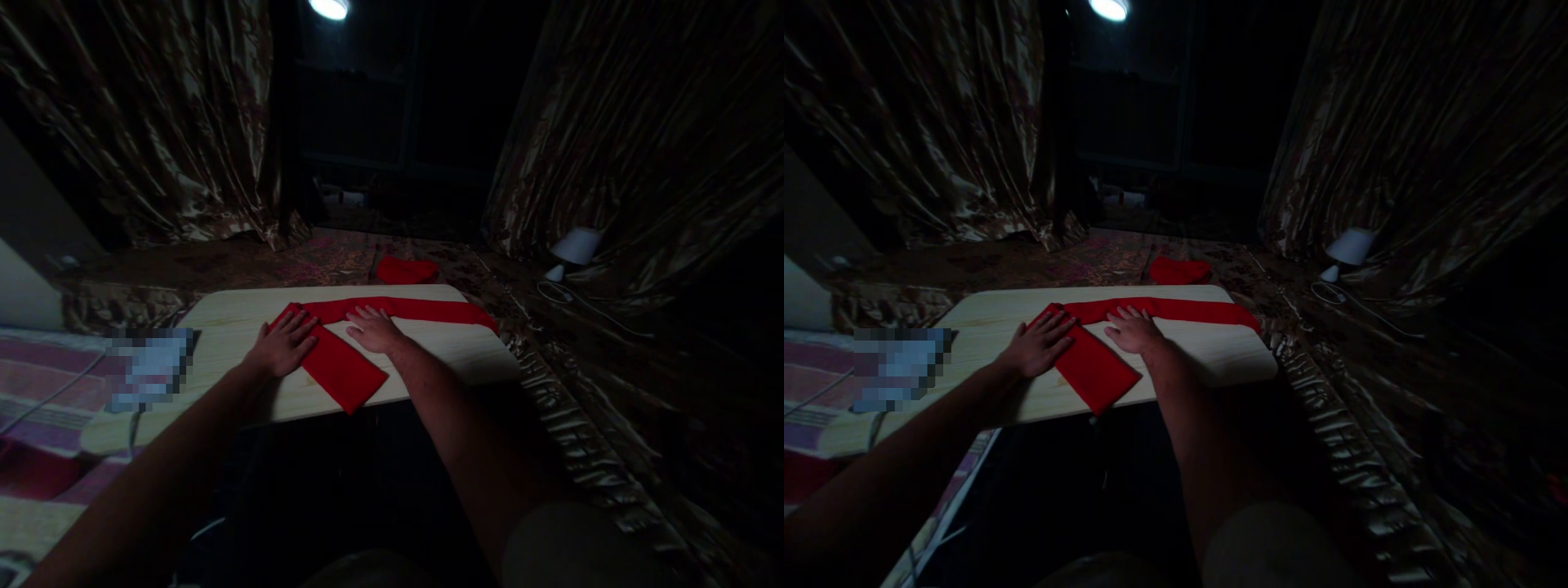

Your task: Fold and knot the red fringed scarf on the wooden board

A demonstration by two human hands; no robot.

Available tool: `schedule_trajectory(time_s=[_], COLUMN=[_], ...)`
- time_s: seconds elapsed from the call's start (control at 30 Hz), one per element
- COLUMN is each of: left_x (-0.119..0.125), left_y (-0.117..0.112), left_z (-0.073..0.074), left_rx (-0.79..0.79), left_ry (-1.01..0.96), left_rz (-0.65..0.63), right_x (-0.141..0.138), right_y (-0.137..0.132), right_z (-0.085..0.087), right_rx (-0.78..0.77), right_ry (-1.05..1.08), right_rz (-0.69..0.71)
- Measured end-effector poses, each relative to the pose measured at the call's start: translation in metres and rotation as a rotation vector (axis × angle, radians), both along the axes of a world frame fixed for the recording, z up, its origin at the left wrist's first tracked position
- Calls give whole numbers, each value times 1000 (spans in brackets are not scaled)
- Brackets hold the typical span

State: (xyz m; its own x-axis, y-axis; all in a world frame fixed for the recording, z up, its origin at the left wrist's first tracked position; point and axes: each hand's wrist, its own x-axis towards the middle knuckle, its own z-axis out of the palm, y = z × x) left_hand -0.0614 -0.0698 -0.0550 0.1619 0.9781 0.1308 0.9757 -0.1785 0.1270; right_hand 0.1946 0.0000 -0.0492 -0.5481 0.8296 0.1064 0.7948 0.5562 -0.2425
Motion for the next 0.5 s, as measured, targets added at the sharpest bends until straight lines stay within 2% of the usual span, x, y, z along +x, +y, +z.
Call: schedule_trajectory(time_s=[0.1, 0.2, 0.27, 0.5], left_x=[-1, -1, -2, -1], left_y=[3, 4, 4, 4], left_z=[-2, -2, -1, 0], left_rx=[-14, -10, -9, -19], left_ry=[12, 16, 10, 9], left_rz=[1, 4, -3, 0], right_x=[11, 38, 65, 168], right_y=[-2, 1, 6, 16], right_z=[1, 4, 6, 1], right_rx=[98, 72, -9, -52], right_ry=[63, 59, 28, -50], right_rz=[-69, -263, -355, -515])
